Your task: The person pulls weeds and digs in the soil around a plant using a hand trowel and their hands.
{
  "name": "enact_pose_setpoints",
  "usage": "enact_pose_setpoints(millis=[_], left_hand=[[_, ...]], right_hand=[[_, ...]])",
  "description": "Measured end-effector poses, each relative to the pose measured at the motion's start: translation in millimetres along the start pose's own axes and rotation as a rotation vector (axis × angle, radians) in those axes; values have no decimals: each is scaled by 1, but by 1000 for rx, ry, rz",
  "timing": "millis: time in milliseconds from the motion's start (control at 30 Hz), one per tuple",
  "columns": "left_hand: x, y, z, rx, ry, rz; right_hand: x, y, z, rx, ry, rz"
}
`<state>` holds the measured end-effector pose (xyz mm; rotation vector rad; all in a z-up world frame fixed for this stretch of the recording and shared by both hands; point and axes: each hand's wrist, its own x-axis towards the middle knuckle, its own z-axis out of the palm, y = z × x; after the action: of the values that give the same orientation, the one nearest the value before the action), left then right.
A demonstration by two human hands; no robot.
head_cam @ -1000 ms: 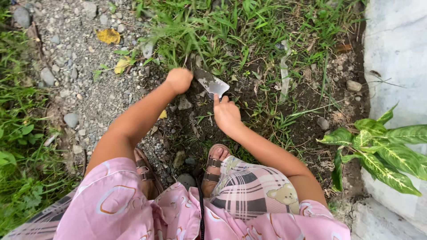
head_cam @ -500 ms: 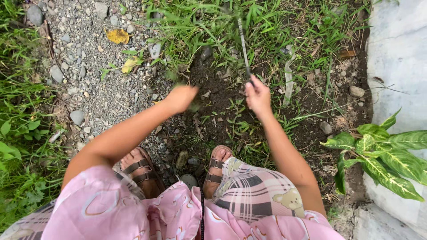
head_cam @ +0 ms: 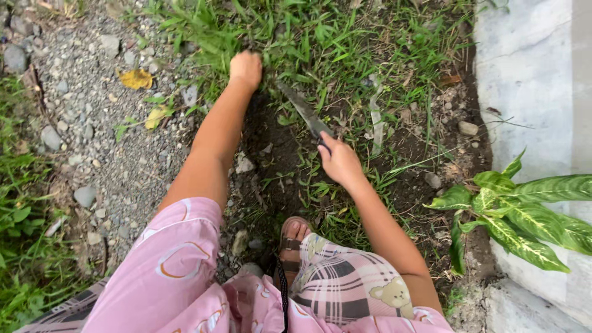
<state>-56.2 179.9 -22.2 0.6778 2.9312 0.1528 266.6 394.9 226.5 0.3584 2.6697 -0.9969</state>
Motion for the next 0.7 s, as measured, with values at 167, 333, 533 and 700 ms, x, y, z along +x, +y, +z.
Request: enact_pose_setpoints(millis=[167,333,533,700], left_hand=[[-31,10,-12,67,-141,28],[-42,16,-37,74,-157,14],[-64,19,-56,-11,-116,-17],[-87,25,-59,-218,-29,-119]], right_hand=[[17,-10,-3,-51,-110,82],[28,-33,-7,-9,-159,143],[22,-27,-17,105,-123,181],[18,10,-12,131,-74,174]])
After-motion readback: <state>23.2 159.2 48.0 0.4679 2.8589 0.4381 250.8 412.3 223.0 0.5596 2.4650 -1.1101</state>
